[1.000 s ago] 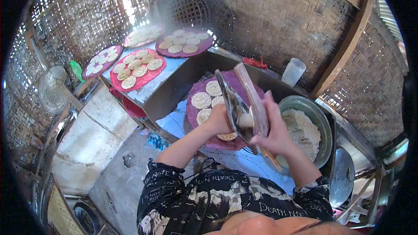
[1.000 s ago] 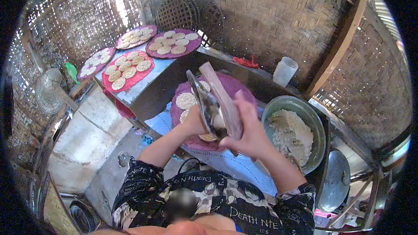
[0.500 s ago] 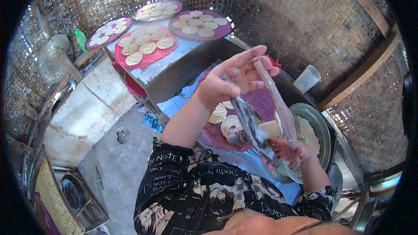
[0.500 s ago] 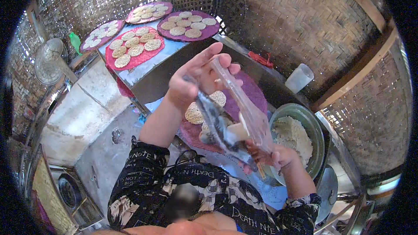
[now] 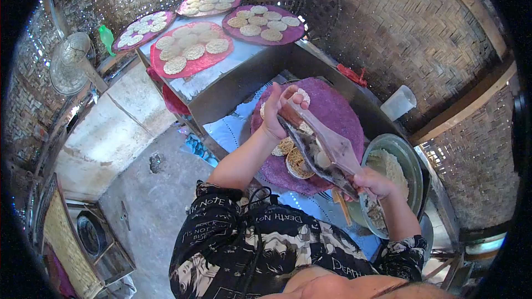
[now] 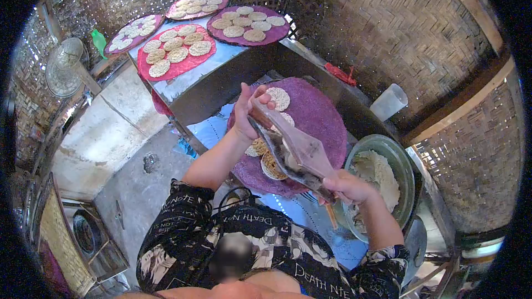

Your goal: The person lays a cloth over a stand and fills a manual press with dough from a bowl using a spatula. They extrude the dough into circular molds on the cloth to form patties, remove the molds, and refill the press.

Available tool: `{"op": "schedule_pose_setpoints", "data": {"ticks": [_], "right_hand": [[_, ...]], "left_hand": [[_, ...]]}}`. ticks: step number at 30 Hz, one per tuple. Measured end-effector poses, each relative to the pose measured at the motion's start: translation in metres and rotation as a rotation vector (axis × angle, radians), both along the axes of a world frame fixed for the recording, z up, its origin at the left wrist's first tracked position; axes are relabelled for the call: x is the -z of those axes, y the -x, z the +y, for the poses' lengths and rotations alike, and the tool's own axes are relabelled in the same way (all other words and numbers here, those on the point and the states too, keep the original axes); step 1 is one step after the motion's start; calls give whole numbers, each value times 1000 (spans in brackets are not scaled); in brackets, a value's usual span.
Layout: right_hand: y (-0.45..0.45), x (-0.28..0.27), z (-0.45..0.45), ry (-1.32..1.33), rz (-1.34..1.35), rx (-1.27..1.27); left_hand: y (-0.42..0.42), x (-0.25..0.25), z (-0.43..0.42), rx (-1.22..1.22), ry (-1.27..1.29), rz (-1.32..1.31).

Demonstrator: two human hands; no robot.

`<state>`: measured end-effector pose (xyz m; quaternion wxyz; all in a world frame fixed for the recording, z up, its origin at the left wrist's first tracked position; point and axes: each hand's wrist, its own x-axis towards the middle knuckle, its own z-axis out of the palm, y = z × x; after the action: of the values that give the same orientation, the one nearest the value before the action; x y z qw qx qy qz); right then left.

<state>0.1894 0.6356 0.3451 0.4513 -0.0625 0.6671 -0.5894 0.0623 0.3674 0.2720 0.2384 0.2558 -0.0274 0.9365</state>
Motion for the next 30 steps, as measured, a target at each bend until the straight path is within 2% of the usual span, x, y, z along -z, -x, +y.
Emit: {"op": "schedule_pose_setpoints", "data": {"ticks": [6, 10, 14, 18, 20, 21, 22, 23, 25, 26, 27, 28, 30], "right_hand": [[-2, 11, -11, -29, 41, 64], [-9, -3, -7, -63, 84, 61], [-23, -9, 5, 15, 57, 118], [-28, -33, -6, 105, 341, 246], [-23, -30, -13, 28, 454, 335], [-19, -29, -23, 86, 453, 325], [-16, -28, -32, 144, 451, 315], [-13, -27, -41, 202, 447, 303], [5, 10, -38, 403, 312, 169], [12, 18, -41, 242, 422, 186], [19, 24, -46, 80, 525, 204], [24, 33, -49, -85, 619, 222], [31, 56, -50, -461, 856, 195]], "left_hand": [[0, -11, -13, -88, 74, -36], [6, 1, 1, -13, 59, -15], [-2, -14, 9, 104, -13, 23], [-19, -65, -1, 90, 355, 24], [-24, -45, 2, -517, 1007, 706], [-29, -35, 5, -837, 1295, 1065], [-41, -46, 16, -747, 1555, 894], [-45, -43, 19, -836, 1539, 771], [-46, -28, 19, -1009, 1491, 516], [-37, -6, 10, -1045, 1449, 512], [-31, 7, -3, -1188, 1514, 721], [-29, 16, -19, -1248, 1529, 803], [-35, 24, -45, -1068, 1458, 448]]}}
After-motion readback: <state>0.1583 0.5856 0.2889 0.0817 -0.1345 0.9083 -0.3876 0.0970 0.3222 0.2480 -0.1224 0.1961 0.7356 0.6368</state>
